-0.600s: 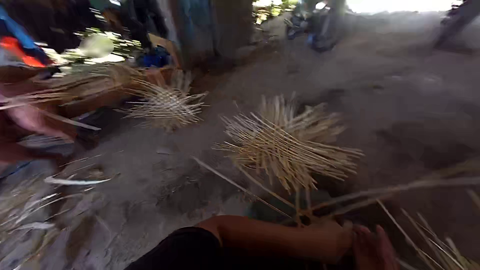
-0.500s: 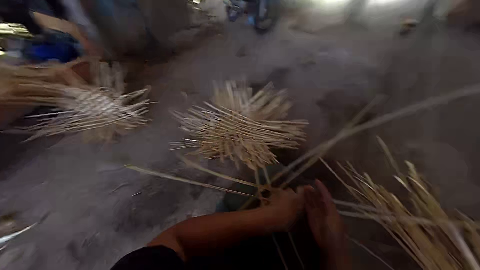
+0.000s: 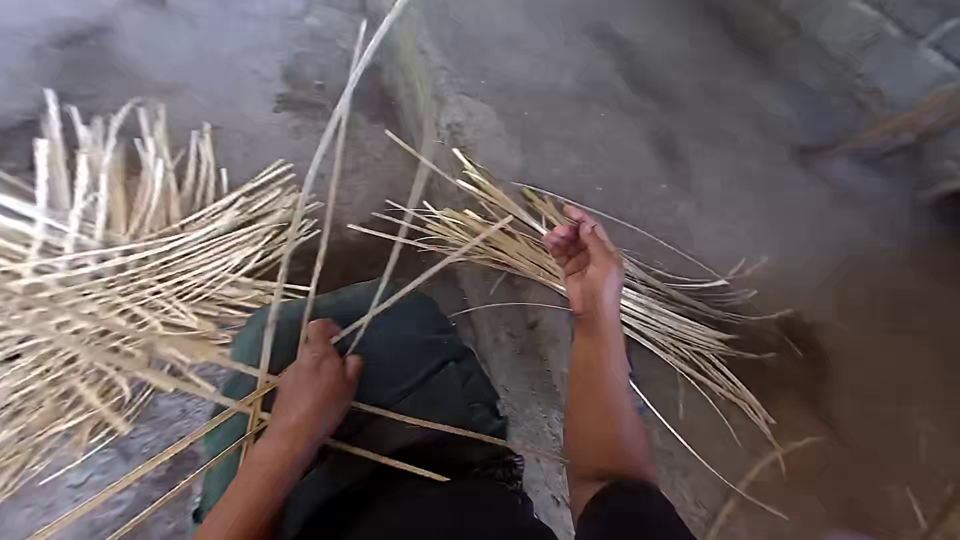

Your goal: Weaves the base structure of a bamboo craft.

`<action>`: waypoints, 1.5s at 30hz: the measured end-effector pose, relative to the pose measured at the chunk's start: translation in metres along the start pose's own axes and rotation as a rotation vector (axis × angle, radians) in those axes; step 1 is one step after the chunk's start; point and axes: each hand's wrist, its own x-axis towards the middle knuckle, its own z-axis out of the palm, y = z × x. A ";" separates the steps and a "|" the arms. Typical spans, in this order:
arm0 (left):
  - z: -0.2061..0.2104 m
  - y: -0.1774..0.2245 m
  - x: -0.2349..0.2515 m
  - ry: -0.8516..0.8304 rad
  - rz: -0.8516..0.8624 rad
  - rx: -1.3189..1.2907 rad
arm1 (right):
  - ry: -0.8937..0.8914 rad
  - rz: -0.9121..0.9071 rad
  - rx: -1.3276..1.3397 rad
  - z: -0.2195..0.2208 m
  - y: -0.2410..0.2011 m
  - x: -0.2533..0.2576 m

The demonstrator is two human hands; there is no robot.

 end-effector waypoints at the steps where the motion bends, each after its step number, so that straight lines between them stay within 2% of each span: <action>1: 0.001 -0.002 -0.001 0.010 0.012 -0.009 | 0.096 0.000 -0.154 -0.021 -0.003 0.009; 3: 0.003 -0.006 -0.002 0.025 0.027 -0.025 | 0.228 0.110 -0.622 -0.057 -0.004 0.022; 5: 0.004 -0.008 -0.003 0.031 0.032 -0.017 | 0.268 0.232 -1.014 -0.085 -0.001 0.026; 10: 0.003 -0.010 -0.006 0.054 0.030 -0.023 | 0.314 0.397 -1.249 -0.124 0.004 0.019; 14: 0.004 -0.012 -0.004 0.057 0.038 -0.031 | 0.180 0.520 -1.298 -0.136 0.004 0.012; 17: 0.003 -0.013 -0.002 0.044 0.037 -0.036 | 0.112 0.531 -1.299 -0.131 0.010 0.009; 22: -0.001 -0.013 -0.002 0.032 0.030 -0.070 | 0.042 0.246 -1.275 -0.137 0.042 0.006; 27: -0.001 -0.017 -0.002 0.035 0.043 -0.079 | 0.162 -0.010 -1.168 -0.129 0.027 -0.002; 29: -0.002 -0.016 -0.003 0.030 0.038 -0.086 | 0.160 -0.045 -1.170 -0.130 0.022 -0.001; 33: -0.001 -0.017 -0.001 0.034 0.046 -0.105 | 0.155 -0.034 -1.216 -0.147 0.020 0.004; 36: 0.000 -0.018 -0.001 0.045 0.049 -0.114 | 0.327 -0.014 -1.240 -0.158 0.009 -0.002; 38: 0.000 -0.020 -0.001 0.044 0.050 -0.112 | 0.392 0.080 -1.223 -0.159 -0.001 -0.008; 41: -0.001 -0.020 0.000 0.033 0.046 -0.105 | 0.307 0.267 -1.251 -0.165 -0.006 -0.013; 45: -0.002 -0.018 0.001 0.026 0.037 -0.105 | 0.248 0.341 -1.316 -0.166 0.008 -0.017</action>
